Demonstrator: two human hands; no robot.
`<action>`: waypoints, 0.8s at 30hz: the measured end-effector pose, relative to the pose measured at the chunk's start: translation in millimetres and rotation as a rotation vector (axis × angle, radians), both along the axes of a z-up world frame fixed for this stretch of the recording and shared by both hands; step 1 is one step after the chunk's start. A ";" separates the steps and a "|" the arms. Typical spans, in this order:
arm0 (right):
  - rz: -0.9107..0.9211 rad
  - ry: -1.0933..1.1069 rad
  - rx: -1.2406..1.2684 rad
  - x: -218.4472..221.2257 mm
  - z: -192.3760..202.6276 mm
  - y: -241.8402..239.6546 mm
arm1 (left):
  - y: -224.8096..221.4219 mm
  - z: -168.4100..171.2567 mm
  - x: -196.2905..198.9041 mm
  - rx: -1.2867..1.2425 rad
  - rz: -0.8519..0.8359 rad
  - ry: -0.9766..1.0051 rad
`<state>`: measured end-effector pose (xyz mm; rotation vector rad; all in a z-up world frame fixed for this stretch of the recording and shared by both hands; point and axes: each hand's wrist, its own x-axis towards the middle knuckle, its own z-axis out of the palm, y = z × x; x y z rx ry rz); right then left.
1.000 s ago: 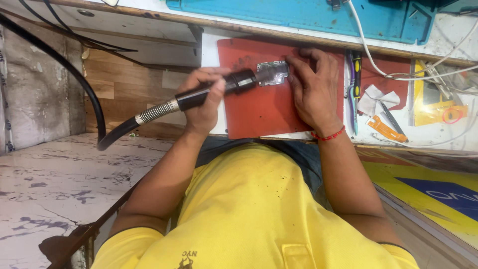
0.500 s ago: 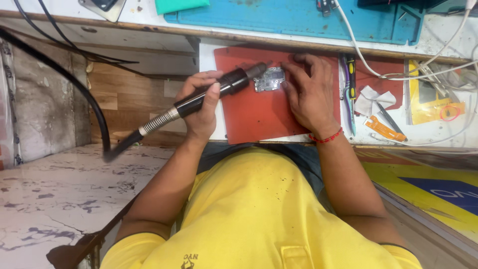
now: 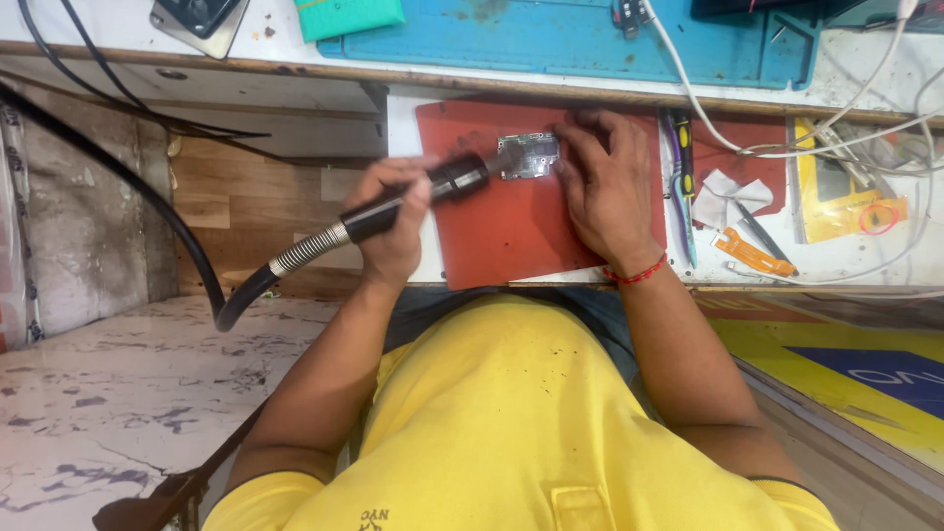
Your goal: The person works on a small electronic component placed on a red mat. They use a small tool to scrape or clean the component's surface, then use a heat gun to apply heat to the component.
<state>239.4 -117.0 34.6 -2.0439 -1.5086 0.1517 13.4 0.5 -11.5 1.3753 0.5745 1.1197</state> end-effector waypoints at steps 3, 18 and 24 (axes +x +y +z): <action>-0.002 -0.013 0.002 -2.4 -3.1 -3.4 | -4.7 -8.1 -5.1 -0.050 0.016 -0.020; 0.055 -0.010 0.013 1.6 -3.2 -6.7 | -2.8 3.0 -4.5 -0.042 0.022 -0.018; 0.056 -0.036 0.013 1.6 -0.9 -3.9 | -2.0 2.2 -4.2 -0.039 -0.009 0.034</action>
